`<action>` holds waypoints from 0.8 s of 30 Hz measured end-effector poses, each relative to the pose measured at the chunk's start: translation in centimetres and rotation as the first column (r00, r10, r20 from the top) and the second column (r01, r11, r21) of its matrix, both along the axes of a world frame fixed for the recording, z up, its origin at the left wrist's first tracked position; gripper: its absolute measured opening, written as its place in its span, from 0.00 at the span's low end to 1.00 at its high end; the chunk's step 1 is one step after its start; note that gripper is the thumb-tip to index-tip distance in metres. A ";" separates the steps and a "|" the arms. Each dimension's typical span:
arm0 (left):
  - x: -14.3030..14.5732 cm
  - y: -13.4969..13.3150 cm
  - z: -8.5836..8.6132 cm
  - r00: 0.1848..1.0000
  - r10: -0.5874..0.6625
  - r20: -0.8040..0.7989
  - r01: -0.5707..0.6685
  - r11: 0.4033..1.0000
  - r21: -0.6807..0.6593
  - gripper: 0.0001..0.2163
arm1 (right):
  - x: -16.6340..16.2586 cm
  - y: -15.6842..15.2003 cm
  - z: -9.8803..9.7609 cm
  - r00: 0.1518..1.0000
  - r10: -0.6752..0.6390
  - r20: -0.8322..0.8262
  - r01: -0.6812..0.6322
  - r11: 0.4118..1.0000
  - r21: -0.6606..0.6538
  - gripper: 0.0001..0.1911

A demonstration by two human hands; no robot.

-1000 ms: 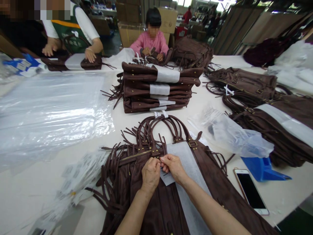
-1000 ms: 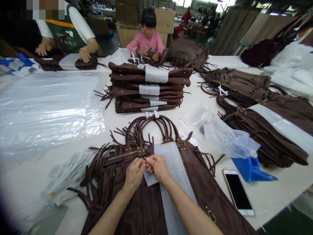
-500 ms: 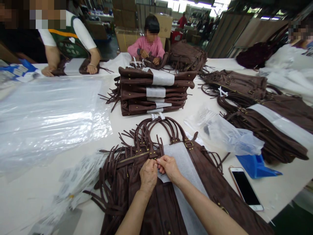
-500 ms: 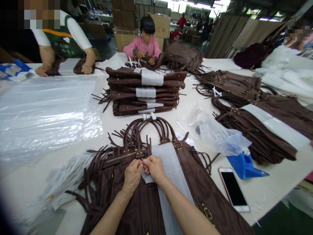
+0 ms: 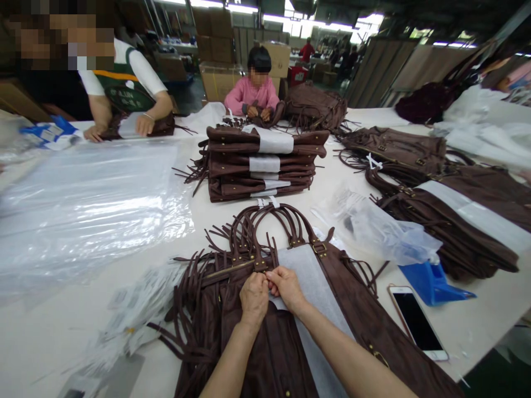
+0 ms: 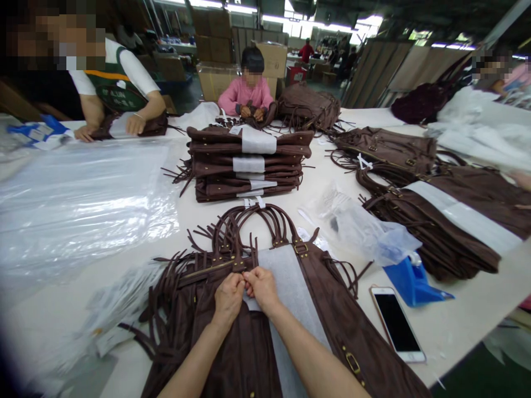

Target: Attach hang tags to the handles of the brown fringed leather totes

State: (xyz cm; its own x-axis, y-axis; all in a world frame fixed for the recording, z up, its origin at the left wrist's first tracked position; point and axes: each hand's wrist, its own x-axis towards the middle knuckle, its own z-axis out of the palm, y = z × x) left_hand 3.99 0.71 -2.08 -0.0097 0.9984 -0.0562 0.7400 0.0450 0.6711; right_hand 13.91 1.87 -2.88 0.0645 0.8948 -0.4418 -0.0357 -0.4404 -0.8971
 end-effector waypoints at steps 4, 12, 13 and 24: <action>-0.5 -0.2 0.4 0.997 -0.046 0.054 0.045 0.999 0.019 0.10 | 0.4 0.1 0.6 0.994 0.099 0.056 -0.101 0.994 0.050 0.18; -3.1 -2.0 2.2 0.976 -0.151 0.155 0.137 0.986 0.099 0.17 | 2.4 -5.9 5.5 0.838 0.237 0.492 -0.432 0.839 0.330 0.29; -3.4 -2.1 2.4 0.979 -0.135 0.153 0.119 0.986 0.113 0.17 | 2.6 -6.8 5.5 0.748 0.242 0.618 -0.520 0.792 0.320 0.30; -5.0 -2.2 3.0 0.980 -0.157 -0.119 0.186 0.937 0.295 0.16 | 0.0 -8.7 4.2 0.293 -0.019 0.956 -0.784 0.568 0.251 0.07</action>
State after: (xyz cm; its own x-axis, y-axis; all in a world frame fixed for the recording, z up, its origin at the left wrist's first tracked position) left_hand -0.99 -1.50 0.96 0.1726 0.9547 0.2422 0.7776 -0.2830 0.5614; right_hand 13.92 -6.80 1.34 -0.4400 0.8708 0.2193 0.8263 0.4882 -0.2807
